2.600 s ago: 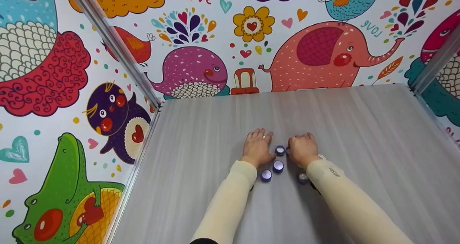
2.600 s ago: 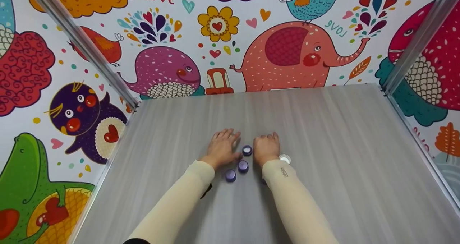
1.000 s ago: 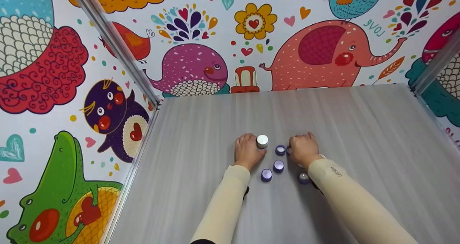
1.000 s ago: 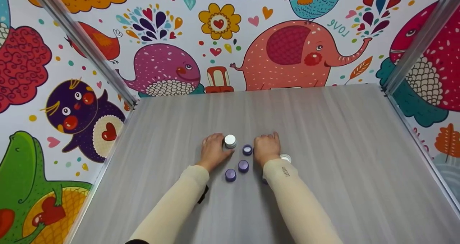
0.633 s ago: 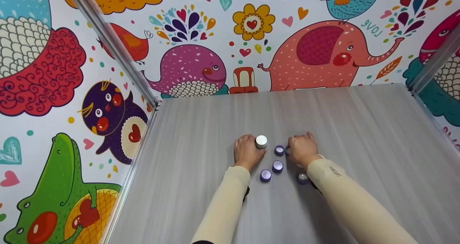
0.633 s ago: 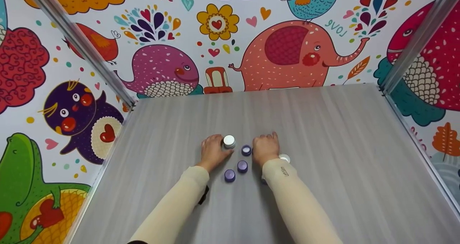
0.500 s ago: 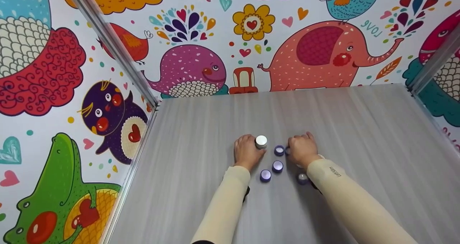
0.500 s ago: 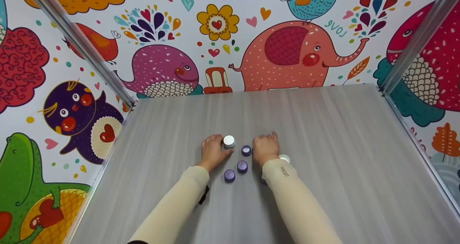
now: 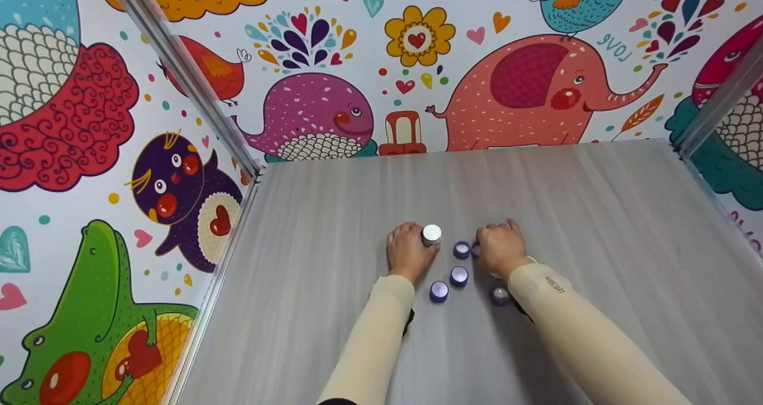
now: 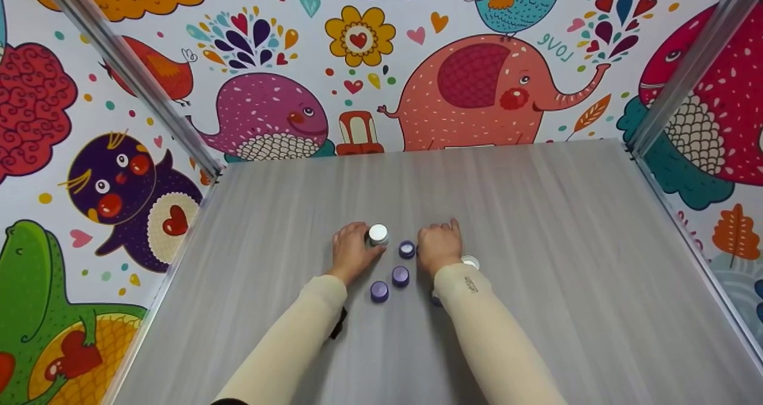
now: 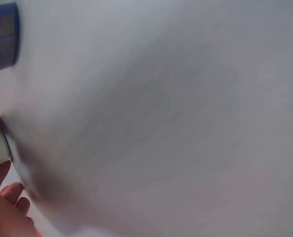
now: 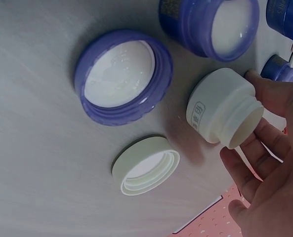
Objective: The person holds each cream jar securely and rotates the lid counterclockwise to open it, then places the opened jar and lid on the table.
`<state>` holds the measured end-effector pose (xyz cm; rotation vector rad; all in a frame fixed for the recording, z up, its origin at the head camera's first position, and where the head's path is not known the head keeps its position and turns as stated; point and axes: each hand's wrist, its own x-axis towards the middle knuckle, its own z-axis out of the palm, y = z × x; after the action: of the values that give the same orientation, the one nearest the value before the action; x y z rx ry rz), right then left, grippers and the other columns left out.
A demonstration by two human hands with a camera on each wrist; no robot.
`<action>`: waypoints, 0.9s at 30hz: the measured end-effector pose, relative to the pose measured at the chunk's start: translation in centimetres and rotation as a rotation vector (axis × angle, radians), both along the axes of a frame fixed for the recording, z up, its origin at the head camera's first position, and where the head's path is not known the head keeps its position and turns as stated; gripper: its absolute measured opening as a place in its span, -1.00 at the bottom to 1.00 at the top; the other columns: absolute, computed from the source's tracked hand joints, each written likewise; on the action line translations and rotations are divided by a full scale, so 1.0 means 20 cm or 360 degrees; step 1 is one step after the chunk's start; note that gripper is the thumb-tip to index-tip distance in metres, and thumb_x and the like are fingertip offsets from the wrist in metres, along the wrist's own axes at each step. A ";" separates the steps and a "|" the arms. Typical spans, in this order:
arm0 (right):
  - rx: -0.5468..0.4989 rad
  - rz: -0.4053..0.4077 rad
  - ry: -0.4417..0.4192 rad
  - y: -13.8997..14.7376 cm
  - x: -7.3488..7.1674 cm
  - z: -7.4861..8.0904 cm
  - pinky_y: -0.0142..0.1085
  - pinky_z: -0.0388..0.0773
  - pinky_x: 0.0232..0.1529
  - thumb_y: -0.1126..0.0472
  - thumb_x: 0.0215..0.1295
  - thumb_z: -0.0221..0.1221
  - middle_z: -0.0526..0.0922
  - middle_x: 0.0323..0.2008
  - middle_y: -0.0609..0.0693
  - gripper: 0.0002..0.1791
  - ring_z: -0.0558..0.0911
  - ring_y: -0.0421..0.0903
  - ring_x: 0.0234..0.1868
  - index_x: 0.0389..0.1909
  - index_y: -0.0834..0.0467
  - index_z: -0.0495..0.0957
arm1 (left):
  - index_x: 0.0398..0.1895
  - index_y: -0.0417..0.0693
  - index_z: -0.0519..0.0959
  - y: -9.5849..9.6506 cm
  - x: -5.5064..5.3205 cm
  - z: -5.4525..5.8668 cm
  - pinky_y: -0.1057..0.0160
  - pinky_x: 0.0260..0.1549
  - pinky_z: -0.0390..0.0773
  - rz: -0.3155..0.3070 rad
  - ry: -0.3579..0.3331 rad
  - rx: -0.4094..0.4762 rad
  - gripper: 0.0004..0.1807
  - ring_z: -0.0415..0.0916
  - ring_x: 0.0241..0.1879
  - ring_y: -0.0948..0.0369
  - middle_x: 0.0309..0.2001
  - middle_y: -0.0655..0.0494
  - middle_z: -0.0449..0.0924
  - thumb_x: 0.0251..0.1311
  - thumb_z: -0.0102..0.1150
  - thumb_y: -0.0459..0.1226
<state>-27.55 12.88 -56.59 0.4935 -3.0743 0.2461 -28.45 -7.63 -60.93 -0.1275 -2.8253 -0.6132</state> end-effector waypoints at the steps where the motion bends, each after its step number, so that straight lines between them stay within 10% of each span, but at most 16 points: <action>1: 0.0004 0.0000 -0.0005 0.00 0.00 0.00 0.24 0.16 0.28 0.29 -0.03 0.32 0.66 -0.34 0.15 -0.82 0.61 0.26 -0.18 -0.34 0.21 0.65 | -0.19 -0.09 0.67 0.00 0.00 0.00 0.06 0.17 0.30 -0.0005 -0.0001 0.0010 -0.56 0.48 0.12 0.06 0.01 0.00 0.62 -0.07 0.50 -0.02; 27: 0.0048 0.0022 0.0025 0.01 -0.02 -0.01 0.25 0.12 0.29 0.22 -0.08 0.35 0.65 -0.34 0.19 -0.76 0.59 0.30 -0.15 -0.35 0.24 0.63 | -0.27 -0.07 0.64 -0.08 0.03 0.03 0.11 0.11 0.32 -0.0019 0.0061 0.0035 -0.58 0.52 -0.04 0.08 -0.19 0.09 0.61 -0.12 0.45 0.00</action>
<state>-27.87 13.03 -56.70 0.5158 -3.0646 0.1954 -27.76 -9.29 -60.34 -0.1505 -2.7823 -0.6371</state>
